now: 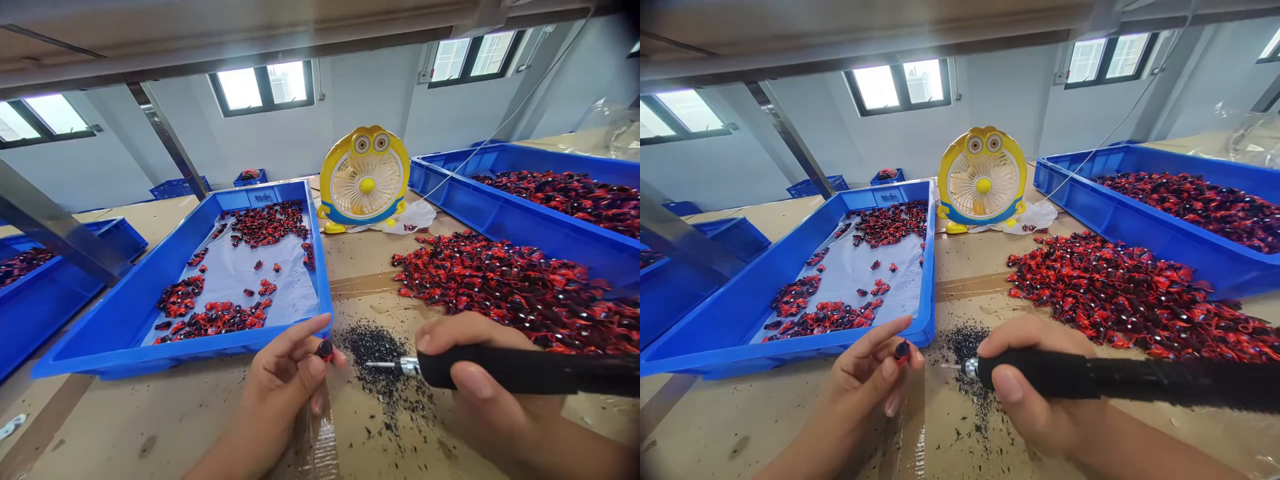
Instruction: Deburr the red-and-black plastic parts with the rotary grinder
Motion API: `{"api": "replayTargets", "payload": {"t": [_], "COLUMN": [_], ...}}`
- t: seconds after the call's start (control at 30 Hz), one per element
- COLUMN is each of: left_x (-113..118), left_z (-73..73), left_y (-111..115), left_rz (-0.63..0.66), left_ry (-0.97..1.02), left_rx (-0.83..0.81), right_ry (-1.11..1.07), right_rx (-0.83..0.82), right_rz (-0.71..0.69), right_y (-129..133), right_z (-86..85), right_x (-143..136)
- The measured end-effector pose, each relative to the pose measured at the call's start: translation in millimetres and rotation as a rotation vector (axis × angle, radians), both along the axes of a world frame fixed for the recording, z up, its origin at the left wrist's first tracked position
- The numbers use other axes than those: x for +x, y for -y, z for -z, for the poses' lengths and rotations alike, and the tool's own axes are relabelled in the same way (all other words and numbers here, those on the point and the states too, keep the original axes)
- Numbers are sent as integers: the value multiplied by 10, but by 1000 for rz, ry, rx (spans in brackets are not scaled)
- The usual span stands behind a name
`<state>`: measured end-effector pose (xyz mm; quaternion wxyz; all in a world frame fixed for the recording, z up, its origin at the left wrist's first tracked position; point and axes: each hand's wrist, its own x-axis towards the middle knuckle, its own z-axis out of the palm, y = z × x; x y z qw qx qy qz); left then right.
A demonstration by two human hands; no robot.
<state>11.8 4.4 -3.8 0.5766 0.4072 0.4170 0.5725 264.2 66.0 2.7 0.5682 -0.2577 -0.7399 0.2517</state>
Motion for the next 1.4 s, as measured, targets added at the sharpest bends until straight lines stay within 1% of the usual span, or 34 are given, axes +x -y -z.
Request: {"api": "replayTargets", "payload": {"t": [0.07, 0.17, 0.27, 0.37, 0.53, 0.7, 0.77, 0.9, 1.0, 1.07, 1.23, 1.4], "left_x": [-1, 14, 42, 72, 112, 132, 131, 121, 117, 118, 124, 128], "left_z": [2, -11, -12, -4, -40, -83, -76, -41, -27, -23, -22, -27], "left_y": [15, 32, 29, 24, 50, 39, 30, 38, 54, 60, 58, 57], "left_rz": [1, 7, -16, -37, -46, -38, -48, -60, -87, -98, -81, -75], "left_ry": [-47, -97, -66, -36, -166, -126, -175, -369, -488, -533, -574, -602], "left_rx": [14, 10, 25, 22, 23, 24, 30, 74, 122, 148, 162, 200], "right_ry": [-28, -49, -74, -113, -127, -83, -72, -50, -5, 35, 65, 101], "right_rx": [-41, -90, -116, -134, -96, -43, -27, -20, 5, 34, 91, 139], "right_rz": [26, 51, 58, 29, -54, -126, -141, -156, -131, -102, -43, -12], "right_y": [-53, -98, -100, -78, -42, -15, 2, 43, 64, 67, 52, 25], "right_z": [21, 0, -41, -37, 22, 2, -29, -106, -140, -147, -180, -274], "right_x": [-31, -100, -140, -139, -95, -78, -79, -79, -82, -91, -121, -124]}}
